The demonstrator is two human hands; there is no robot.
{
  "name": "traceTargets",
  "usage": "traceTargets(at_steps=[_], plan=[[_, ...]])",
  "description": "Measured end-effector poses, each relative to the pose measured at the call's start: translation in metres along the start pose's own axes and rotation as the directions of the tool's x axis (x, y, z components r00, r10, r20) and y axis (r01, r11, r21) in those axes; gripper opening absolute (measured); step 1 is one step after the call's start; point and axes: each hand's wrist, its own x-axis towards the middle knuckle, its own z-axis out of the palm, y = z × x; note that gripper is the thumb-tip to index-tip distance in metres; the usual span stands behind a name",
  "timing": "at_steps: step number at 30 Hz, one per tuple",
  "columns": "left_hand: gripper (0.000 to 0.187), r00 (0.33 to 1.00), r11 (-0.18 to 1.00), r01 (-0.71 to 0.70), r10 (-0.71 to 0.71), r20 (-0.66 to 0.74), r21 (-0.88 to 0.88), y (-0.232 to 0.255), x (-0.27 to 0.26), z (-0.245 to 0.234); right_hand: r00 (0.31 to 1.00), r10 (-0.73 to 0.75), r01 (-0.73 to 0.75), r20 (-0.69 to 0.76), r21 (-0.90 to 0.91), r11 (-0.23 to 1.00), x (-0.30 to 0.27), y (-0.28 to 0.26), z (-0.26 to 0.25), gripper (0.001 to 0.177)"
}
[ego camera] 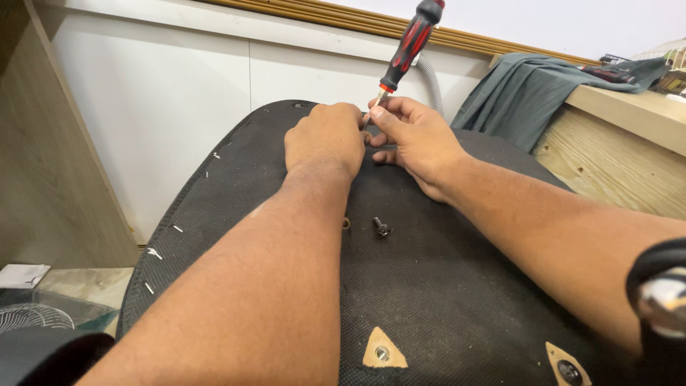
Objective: The person uses a screwdriver to remove screws from the underside of a black upholstered furniture piece. They unscrew fasteners one by one and place them on the surface.
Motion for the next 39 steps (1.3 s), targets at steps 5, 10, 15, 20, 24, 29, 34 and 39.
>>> traceTargets(at_steps=[5, 10, 15, 20, 24, 29, 34, 39], plan=[[0.03, 0.999, 0.995, -0.032, 0.031, 0.009, 0.099, 0.0, -0.003, 0.001, 0.989, -0.042, 0.032, -0.141, -0.072, 0.997, -0.001, -0.001, 0.005, 0.025], [0.023, 0.999, 0.994, -0.013, 0.017, -0.038, 0.112, -0.002, -0.005, 0.003, 0.973, -0.211, 0.19, -0.094, -0.187, 0.964, -0.007, 0.002, 0.006, 0.022], [0.024, 0.998, 0.989, -0.059, 0.064, -0.029, 0.135, 0.004, -0.019, -0.001, 0.936, -0.345, 0.323, -0.069, -0.218, 0.921, -0.019, -0.003, 0.005, 0.023], [0.026, 0.987, 0.977, -0.11, 0.129, -0.094, 0.181, 0.011, -0.041, -0.009, 0.908, -0.409, 0.376, -0.087, -0.258, 0.89, -0.04, -0.015, 0.007, 0.022], [0.023, 0.973, 0.974, -0.091, 0.131, -0.19, 0.207, 0.016, -0.056, -0.015, 0.893, -0.44, 0.405, -0.091, -0.259, 0.877, -0.059, -0.028, 0.011, 0.023], [0.024, 0.972, 0.964, -0.095, 0.144, -0.187, 0.247, 0.023, -0.071, -0.022, 0.901, -0.419, 0.39, -0.108, -0.219, 0.894, -0.079, -0.039, 0.009, 0.022], [0.024, 0.972, 0.958, -0.105, 0.156, -0.176, 0.265, 0.029, -0.079, -0.024, 0.902, -0.419, 0.4, -0.105, -0.161, 0.902, -0.085, -0.042, 0.004, 0.024], [0.023, 0.967, 0.957, -0.08, 0.143, -0.213, 0.278, 0.034, -0.077, -0.02, 0.924, -0.374, 0.356, -0.078, -0.177, 0.917, -0.079, -0.038, 0.001, 0.026]])
